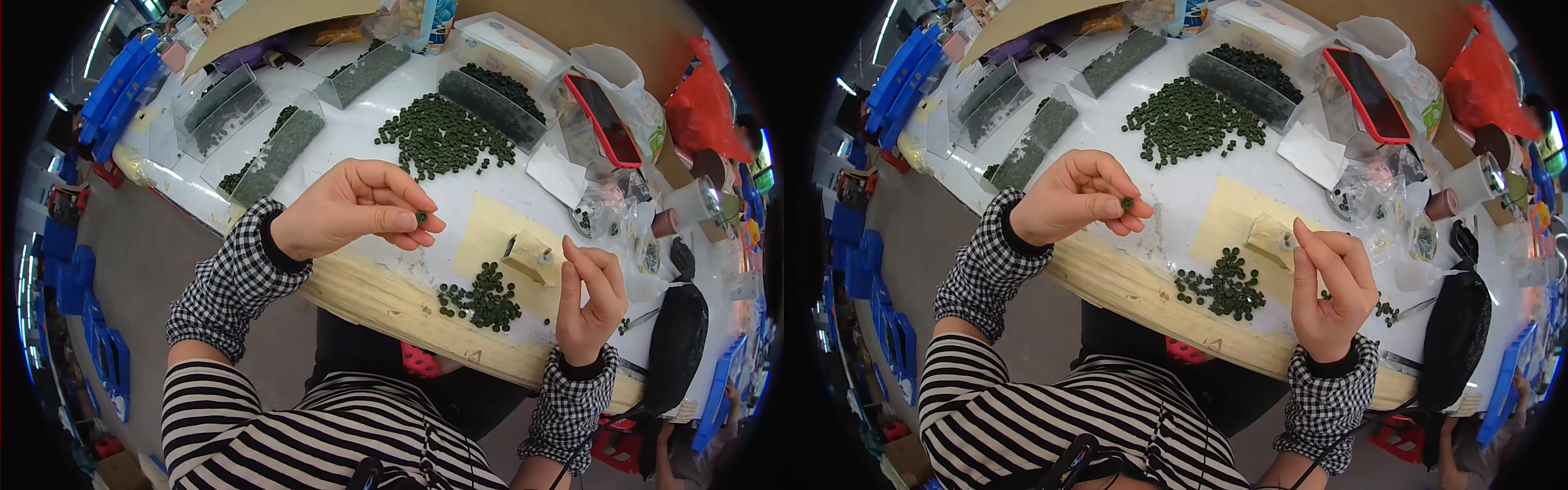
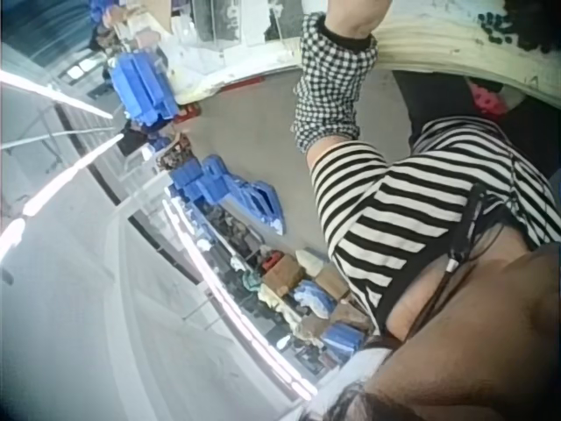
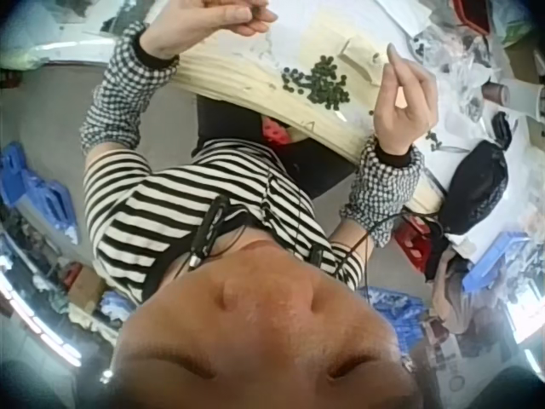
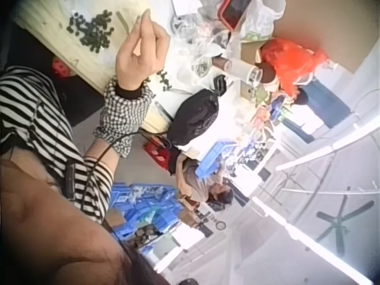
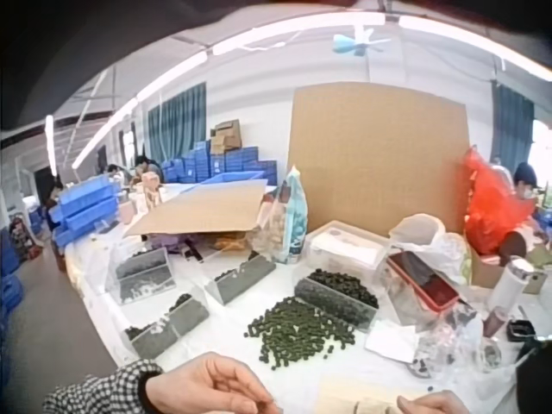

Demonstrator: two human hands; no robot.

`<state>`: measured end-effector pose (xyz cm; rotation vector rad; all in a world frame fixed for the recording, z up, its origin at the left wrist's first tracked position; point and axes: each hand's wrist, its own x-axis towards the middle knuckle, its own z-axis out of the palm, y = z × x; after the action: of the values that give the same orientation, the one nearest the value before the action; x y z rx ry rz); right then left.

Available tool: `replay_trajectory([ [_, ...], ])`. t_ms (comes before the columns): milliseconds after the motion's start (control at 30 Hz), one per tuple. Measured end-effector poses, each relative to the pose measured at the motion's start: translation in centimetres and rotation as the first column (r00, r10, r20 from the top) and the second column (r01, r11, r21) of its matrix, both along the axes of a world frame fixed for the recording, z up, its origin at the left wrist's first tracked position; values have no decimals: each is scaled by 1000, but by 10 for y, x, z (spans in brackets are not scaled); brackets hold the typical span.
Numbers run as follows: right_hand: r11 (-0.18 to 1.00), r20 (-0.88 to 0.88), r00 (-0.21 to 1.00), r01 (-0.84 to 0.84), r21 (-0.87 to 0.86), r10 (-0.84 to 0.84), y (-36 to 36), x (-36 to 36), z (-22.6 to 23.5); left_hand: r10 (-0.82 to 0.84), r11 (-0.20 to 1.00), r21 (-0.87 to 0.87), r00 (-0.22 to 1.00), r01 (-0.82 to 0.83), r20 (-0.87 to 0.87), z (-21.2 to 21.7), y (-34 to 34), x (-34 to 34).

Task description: Assembling small green components into a white plastic jig on a workbench.

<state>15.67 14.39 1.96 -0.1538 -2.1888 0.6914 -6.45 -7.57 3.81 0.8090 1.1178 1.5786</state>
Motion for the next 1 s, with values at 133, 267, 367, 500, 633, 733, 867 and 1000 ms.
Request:
replay_trajectory([
  [133,998,-4,998,70,-5,-70,7,-1,-1,33,999,-39,998,-31,52,-6,12,28],
  [267,993,61,992,111,40,-113,12,-1,2,28,998,-69,976,-13,218,-13,41,57],
  [367,994,109,989,90,64,-97,13,-2,4,-4,996,-85,952,31,306,-20,59,68],
  [500,984,173,979,78,159,-105,9,-7,6,-7,995,-92,944,40,331,-30,67,72],
  [633,974,187,976,69,215,-110,11,-7,2,0,995,-91,952,29,307,-33,66,71],
  [733,976,116,986,93,198,-118,10,-4,7,4,995,-99,965,22,262,-30,65,72],
  [867,997,-35,997,66,-38,-67,3,7,18,-2,993,-116,971,30,237,-30,66,73],
  [1000,948,-68,993,-111,-299,95,0,7,7,-24,987,-148,974,58,223,-29,66,75],
])
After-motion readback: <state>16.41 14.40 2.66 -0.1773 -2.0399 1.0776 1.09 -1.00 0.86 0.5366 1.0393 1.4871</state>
